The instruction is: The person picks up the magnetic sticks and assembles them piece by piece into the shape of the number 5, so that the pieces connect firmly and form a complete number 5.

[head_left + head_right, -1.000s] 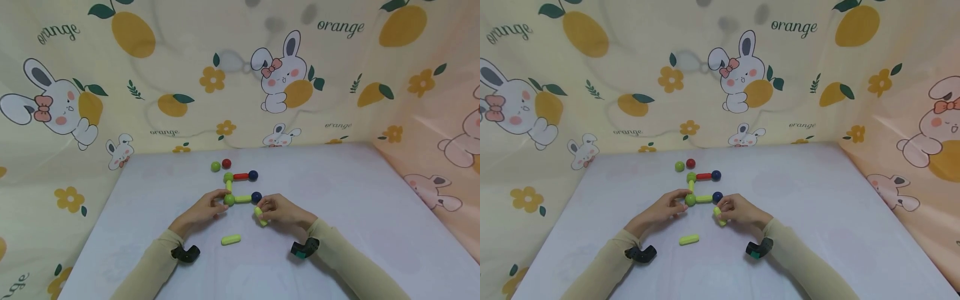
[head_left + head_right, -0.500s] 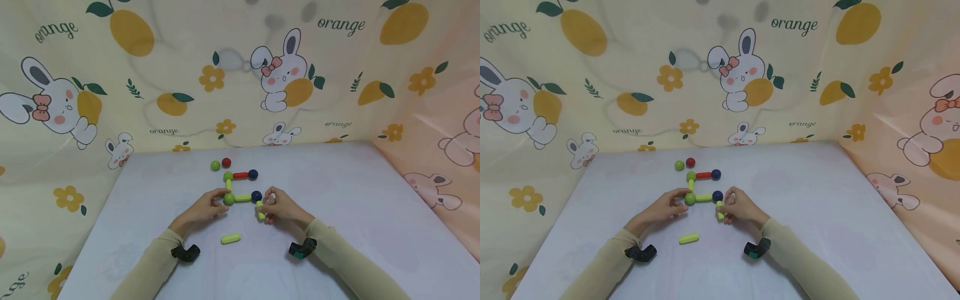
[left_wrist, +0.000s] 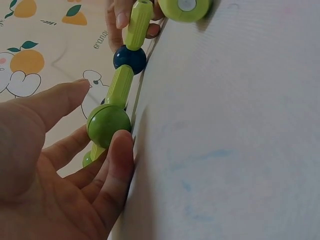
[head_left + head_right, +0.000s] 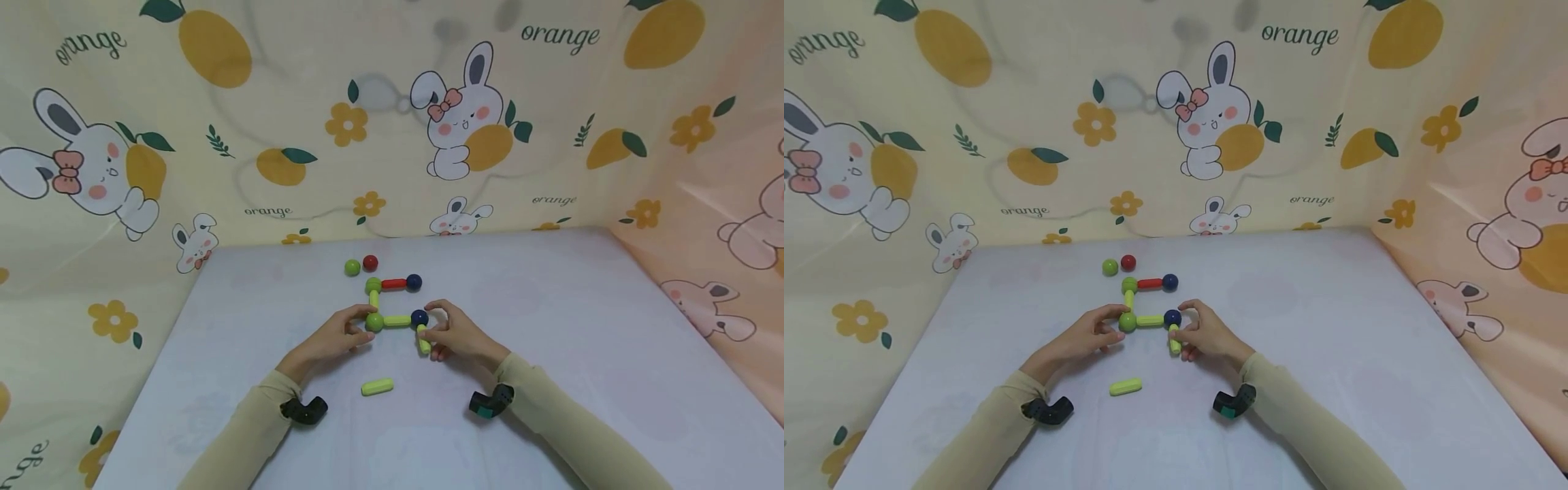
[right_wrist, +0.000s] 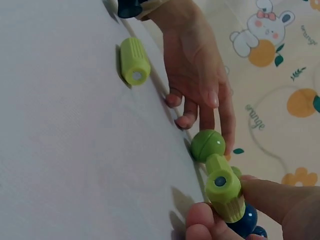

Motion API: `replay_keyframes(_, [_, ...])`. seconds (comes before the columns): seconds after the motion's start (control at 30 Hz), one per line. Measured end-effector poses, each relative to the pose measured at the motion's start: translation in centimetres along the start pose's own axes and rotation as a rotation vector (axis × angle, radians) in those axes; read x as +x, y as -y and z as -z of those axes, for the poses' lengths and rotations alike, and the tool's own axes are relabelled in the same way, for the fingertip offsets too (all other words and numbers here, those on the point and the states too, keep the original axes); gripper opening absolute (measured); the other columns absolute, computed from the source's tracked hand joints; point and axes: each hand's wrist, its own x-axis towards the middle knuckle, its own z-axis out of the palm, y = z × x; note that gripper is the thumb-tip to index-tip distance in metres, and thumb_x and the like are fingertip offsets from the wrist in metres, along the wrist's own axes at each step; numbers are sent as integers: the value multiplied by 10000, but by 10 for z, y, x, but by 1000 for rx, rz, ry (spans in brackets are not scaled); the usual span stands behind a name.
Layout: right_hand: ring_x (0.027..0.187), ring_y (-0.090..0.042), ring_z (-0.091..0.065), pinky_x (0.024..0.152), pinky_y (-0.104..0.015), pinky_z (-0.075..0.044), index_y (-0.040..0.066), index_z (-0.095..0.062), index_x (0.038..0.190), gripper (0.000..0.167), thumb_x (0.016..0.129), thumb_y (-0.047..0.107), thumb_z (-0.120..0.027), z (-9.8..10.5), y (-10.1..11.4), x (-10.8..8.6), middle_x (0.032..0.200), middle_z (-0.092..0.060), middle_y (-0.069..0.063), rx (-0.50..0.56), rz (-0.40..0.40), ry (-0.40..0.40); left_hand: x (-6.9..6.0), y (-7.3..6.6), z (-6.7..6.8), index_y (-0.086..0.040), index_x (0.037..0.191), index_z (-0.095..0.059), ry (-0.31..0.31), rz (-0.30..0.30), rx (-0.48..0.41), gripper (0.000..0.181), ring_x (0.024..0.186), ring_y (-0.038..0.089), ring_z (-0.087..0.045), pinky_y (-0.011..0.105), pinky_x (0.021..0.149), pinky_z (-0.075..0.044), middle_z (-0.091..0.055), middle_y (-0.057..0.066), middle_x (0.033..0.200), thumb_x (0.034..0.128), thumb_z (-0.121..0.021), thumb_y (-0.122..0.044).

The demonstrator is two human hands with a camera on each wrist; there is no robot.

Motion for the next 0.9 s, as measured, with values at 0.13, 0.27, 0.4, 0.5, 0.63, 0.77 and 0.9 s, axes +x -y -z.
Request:
replay_keyframes(0.13, [534, -137, -634, 559, -252, -550, 98, -363, 1509, 548, 1032, 247, -587, 5, 2, 4, 679, -675, -47, -73, -20, 28, 0, -1, -1, -129, 1503, -451, -9, -1, 15, 513, 851, 154, -587, 271, 746, -506, -434, 172, 1556, 1016, -605, -177])
replay_keyframes(0.27, [538, -138, -622, 553, -247, -530, 96, -423, 1489, 468, 1060, 250, -527, 11, 3, 11, 800, -699, -71, -117, -14, 60, 1, -2, -1, -114, 1504, -448, -14, -9, 19, 494, 821, 156, -574, 279, 740, -506, -448, 176, 1546, 1031, -575, -175])
replay_keyframes(0.4, [525, -130, -617, 528, -241, -508, 92, -448, 1482, 441, 1068, 233, -505, 16, 1, 17, 905, -721, -96, -125, -16, 79, 1, -1, -1, -100, 1503, -446, -12, -13, 19, 488, 846, 157, -580, 281, 742, -513, -456, 186, 1537, 1036, -563, -178])
replay_keyframes(0.5, [508, -130, -615, 507, -241, -498, 96, -465, 1473, 432, 1066, 233, -509, 18, -2, 20, 894, -724, -100, -129, -14, 80, 2, 0, -1, -104, 1500, -451, -13, -14, 11, 482, 888, 165, -592, 284, 752, -523, -460, 188, 1534, 1037, -559, -182])
replay_keyframes(0.63, [497, -122, -611, 490, -234, -491, 103, -483, 1462, 423, 1063, 239, -518, 19, -6, 24, 879, -717, -88, -134, 10, 66, 2, 0, 0, -129, 1498, -458, -21, 0, 0, 471, 943, 178, -607, 290, 774, -533, -468, 173, 1528, 1039, -554, -180])
replay_keyframes(0.77, [491, -115, -606, 484, -226, -486, 98, -485, 1459, 426, 1061, 242, -523, 18, -8, 23, 875, -715, -82, -131, 27, 62, 1, 1, 1, -134, 1504, -451, -12, 6, -2, 468, 990, 180, -619, 287, 796, -544, -469, 173, 1527, 1048, -539, -183])
replay_keyframes(0.9, [492, -108, -606, 487, -225, -490, 65, -474, 1463, 437, 1063, 238, -518, 18, -9, 21, 877, -712, -84, -123, 48, 73, -1, 1, 6, -103, 1505, -438, 8, -16, -17, 457, 1026, 206, -645, 314, 818, -571, -499, 208, 1486, 1061, -509, -185])
